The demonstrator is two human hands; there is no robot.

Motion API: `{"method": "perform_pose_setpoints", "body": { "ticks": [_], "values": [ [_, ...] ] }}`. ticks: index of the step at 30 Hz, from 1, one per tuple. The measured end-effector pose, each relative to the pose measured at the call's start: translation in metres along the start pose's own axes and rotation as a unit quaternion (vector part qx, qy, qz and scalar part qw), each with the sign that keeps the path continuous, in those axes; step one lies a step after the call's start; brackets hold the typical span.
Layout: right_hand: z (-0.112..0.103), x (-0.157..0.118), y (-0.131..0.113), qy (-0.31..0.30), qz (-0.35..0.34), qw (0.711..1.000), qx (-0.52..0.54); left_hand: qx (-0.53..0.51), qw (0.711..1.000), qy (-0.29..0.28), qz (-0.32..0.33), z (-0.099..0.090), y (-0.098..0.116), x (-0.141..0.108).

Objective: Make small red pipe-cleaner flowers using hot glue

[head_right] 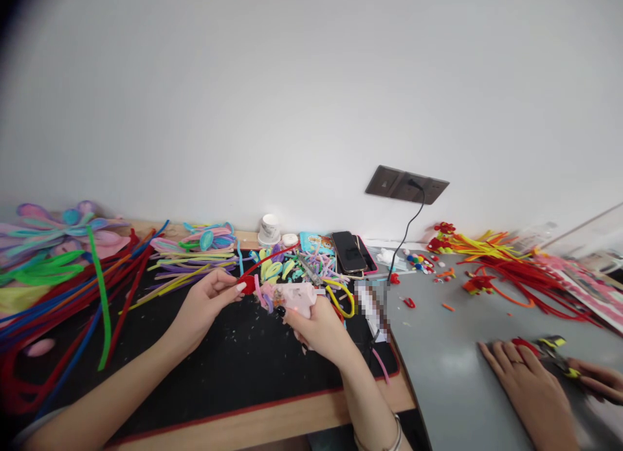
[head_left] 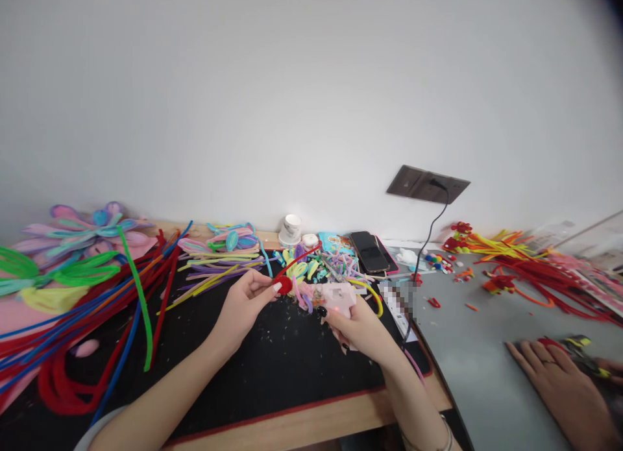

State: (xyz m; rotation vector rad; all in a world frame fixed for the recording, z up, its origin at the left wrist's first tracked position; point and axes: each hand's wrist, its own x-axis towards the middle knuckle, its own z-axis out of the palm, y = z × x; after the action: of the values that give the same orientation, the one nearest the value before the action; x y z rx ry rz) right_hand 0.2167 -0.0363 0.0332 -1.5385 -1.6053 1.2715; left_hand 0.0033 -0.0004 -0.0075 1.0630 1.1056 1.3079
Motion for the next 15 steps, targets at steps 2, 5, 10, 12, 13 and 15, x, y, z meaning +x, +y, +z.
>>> {"method": "perform_pose_setpoints", "body": {
  "ticks": [2, 5, 10, 12, 13, 15],
  "values": [
    [0.0012, 0.0002, 0.0002, -0.005, -0.001, 1.0, -0.006, -0.002, 1.0, -0.001, -0.003, 0.0004, 0.0009, -0.0001],
    [0.0024, 0.0009, 0.0017, -0.012, -0.003, 1.0, -0.013, -0.008, 1.0, -0.002, -0.009, 0.0009, 0.0025, -0.0005],
    [0.0016, 0.0007, 0.001, -0.008, -0.004, 1.0, -0.013, -0.007, 1.0, 0.0, -0.003, 0.0015, 0.0042, -0.0017],
    [0.0004, 0.0001, 0.0001, 0.001, -0.004, 1.0, -0.006, -0.003, 1.0, 0.001, -0.001, 0.0015, 0.0046, -0.0021],
    [-0.0004, -0.0001, 0.0, 0.005, -0.003, 1.0, -0.002, -0.001, 1.0, 0.002, -0.002, 0.0015, 0.0047, -0.0021],
    [-0.0021, -0.0001, 0.0007, 0.01, 0.002, 1.0, 0.003, 0.0, 1.0, 0.0, -0.005, 0.0012, 0.0045, -0.0019]
  ]
}}
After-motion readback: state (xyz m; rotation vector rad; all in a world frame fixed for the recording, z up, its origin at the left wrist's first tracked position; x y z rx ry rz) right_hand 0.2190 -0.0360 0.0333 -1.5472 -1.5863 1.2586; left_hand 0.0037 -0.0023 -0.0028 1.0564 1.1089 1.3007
